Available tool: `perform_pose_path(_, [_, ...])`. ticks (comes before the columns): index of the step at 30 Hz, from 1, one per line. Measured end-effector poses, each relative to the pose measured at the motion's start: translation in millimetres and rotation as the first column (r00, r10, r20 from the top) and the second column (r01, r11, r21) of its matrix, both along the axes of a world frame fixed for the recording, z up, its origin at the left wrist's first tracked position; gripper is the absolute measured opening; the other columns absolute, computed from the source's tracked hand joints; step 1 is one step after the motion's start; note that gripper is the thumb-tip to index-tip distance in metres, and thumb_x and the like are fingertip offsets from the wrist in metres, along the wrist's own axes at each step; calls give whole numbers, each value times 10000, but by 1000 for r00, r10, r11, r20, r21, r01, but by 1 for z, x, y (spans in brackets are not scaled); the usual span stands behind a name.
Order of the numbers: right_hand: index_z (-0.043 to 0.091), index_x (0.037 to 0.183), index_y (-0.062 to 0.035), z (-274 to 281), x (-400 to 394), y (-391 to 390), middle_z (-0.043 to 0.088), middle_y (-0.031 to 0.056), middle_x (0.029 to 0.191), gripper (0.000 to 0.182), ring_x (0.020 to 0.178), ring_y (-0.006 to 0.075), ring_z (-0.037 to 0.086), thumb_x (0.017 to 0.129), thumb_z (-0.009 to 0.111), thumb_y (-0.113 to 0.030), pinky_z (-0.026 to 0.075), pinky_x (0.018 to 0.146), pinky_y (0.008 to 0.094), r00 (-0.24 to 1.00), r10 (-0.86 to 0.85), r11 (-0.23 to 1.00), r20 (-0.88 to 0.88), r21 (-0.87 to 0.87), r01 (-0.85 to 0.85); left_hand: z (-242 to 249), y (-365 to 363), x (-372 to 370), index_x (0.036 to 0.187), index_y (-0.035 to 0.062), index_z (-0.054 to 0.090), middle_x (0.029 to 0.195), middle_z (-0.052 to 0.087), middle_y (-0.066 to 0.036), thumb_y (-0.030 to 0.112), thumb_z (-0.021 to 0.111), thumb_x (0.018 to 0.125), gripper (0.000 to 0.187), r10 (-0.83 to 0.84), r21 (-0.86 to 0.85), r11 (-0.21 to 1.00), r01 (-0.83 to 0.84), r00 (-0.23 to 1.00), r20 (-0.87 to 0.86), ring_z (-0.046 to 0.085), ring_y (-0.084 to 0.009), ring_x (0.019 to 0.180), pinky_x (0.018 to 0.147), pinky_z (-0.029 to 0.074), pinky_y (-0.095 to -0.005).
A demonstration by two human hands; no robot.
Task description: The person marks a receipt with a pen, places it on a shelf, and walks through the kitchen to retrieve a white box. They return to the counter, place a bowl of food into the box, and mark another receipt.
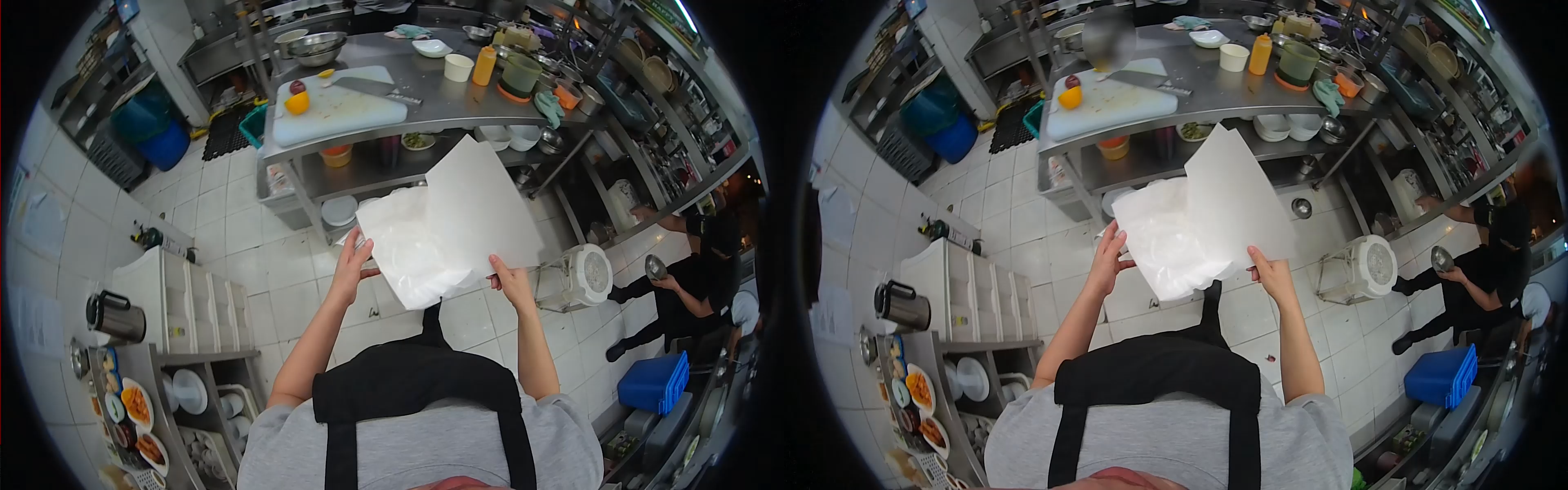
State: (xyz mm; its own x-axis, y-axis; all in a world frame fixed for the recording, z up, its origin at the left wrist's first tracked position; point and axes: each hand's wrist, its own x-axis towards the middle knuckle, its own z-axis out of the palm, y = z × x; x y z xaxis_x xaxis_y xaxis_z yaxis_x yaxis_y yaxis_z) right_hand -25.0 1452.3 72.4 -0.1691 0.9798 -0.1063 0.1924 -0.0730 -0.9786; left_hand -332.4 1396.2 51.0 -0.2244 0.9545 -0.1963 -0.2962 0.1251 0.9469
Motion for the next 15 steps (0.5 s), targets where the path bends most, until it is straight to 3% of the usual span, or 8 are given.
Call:
perform_pose_path(2, [558, 813, 60, -7, 12, 49, 540, 65, 527, 318, 374, 104, 466, 842, 562, -257, 365, 361, 241, 989, -119, 975, 83, 201, 101, -5, 27, 11, 1357, 58, 199, 1237, 426, -116, 320, 480, 862, 627, -9, -46, 999, 10, 1000, 22, 532, -218, 1004, 746, 489, -387])
perform_pose_path(5, [556, 798, 101, -15, 54, 157, 532, 93, 473, 358, 340, 127, 469, 836, 570, -255, 368, 339, 273, 938, -258, 935, 231, 302, 183, -11, 69, 24, 1375, 56, 142, 1261, 403, -123, 310, 512, 858, 685, -31, -43, 998, 34, 997, 73, 505, -205, 1047, 729, 504, -342])
perform_pose_path(9, [546, 743, 117, -3, 84, 315, 519, 114, 437, 389, 367, 177, 533, 837, 563, -260, 394, 351, 290, 893, -395, 823, 217, 515, 239, -2, 109, 43, 1371, 49, 153, 1249, 411, -141, 193, 530, 849, 660, 47, -73, 996, -43, 997, 61, 516, -215, 1045, 721, 512, -327])
perform_pose_path(15, [534, 745, 119, 14, 99, 477, 539, 136, 466, 388, 383, 202, 555, 832, 569, -257, 414, 354, 301, 821, -456, 839, 344, 475, 267, 12, 154, 59, 1359, 41, 196, 1233, 428, -162, 134, 521, 845, 615, 232, -77, 971, -228, 972, 44, 540, -232, 1018, 690, 524, -333])
